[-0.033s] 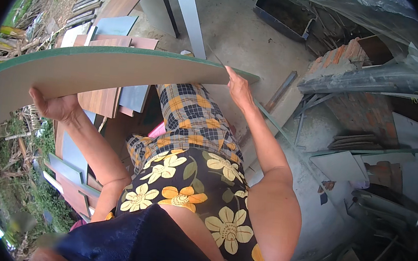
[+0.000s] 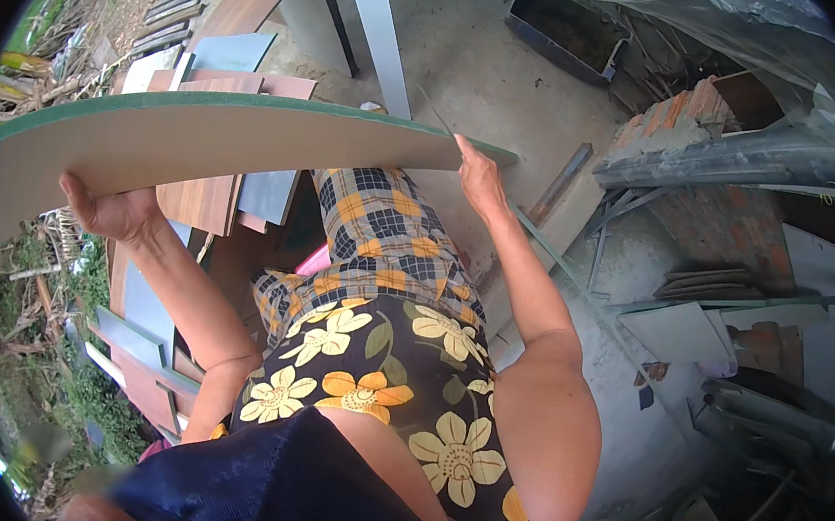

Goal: The person scrapes and smooths the edges of wooden boards and laminate strips using a metal file, then fits and aligns the pieces against panels on the work surface.

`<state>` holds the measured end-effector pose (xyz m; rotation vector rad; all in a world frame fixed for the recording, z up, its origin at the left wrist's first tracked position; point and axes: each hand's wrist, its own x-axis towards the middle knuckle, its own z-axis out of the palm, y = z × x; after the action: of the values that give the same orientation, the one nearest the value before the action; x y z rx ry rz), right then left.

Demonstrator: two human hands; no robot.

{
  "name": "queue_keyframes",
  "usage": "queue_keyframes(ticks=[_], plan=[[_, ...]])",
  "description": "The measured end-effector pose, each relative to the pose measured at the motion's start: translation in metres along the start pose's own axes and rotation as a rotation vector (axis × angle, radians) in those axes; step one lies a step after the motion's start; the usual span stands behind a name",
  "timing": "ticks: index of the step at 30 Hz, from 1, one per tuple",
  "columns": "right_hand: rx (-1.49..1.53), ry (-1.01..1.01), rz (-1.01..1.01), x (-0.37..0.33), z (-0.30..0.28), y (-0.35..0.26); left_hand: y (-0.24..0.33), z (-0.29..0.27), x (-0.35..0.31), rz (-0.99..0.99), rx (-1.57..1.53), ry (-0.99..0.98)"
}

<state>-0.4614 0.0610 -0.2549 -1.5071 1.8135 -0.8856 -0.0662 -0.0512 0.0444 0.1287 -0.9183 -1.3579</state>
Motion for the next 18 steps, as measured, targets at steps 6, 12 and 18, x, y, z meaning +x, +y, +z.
queue_keyframes(ticks=[6,12,18], plan=[[-0.283,0.01,0.262,0.009,-0.004,0.097,-0.033,0.022,0.006,-0.012,-0.009,-0.058],[0.035,-0.126,0.04,0.01,-0.046,-0.122,-0.039,0.036,0.001,0.093,0.114,0.146],[0.259,-0.067,-0.464,0.005,-0.079,-0.294,-0.042,0.049,0.002,0.062,0.152,0.066]])
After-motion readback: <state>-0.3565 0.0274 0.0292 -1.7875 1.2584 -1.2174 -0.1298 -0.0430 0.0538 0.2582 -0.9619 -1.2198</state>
